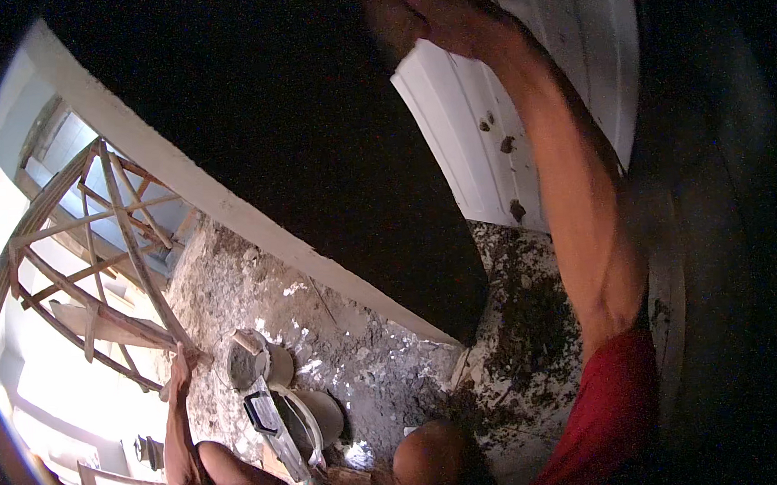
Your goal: The person applies plaster to a wall corner using a sponge and a trowel, then refills the trowel with plaster from a bucket using a brush.
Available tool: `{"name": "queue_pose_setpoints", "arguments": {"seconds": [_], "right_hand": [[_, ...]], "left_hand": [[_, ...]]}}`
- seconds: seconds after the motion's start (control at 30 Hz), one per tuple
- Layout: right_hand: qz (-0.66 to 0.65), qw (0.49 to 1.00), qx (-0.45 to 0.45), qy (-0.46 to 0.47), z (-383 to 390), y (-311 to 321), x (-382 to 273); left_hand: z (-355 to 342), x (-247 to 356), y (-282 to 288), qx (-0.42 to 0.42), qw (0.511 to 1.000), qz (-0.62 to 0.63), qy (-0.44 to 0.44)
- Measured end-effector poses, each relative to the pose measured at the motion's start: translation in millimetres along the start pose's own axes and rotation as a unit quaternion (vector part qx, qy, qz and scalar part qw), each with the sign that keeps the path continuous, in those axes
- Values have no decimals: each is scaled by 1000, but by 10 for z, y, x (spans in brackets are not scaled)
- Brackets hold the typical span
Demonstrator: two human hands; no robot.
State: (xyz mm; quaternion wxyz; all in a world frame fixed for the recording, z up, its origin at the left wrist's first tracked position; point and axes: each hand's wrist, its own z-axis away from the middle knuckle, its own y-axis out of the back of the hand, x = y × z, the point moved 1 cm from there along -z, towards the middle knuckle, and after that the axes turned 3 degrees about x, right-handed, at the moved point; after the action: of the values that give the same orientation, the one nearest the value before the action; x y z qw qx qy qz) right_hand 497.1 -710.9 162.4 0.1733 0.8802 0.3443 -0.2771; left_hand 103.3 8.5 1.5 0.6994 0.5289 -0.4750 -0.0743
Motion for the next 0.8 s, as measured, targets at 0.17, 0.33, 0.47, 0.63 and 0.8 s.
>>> {"name": "queue_pose_setpoints", "arguments": {"seconds": [0.17,0.33,0.47,0.63,0.8], "right_hand": [[216,922,181,-266,1420,-293,12],[241,895,74,-369,1751,-404,171],[337,917,156,-142,909,-403,-348],[434,866,216,120,-444,-270,-1306],[487,828,213,177,-1363,-243,-1664]], "left_hand": [[-178,-43,115,-12,1000,-9,-5],[-391,-94,-189,49,998,-18,-28],[-807,-1025,124,72,996,-39,-26],[-1016,-1054,-22,57,997,41,-11],[-319,-70,-494,25,998,50,33]]}}
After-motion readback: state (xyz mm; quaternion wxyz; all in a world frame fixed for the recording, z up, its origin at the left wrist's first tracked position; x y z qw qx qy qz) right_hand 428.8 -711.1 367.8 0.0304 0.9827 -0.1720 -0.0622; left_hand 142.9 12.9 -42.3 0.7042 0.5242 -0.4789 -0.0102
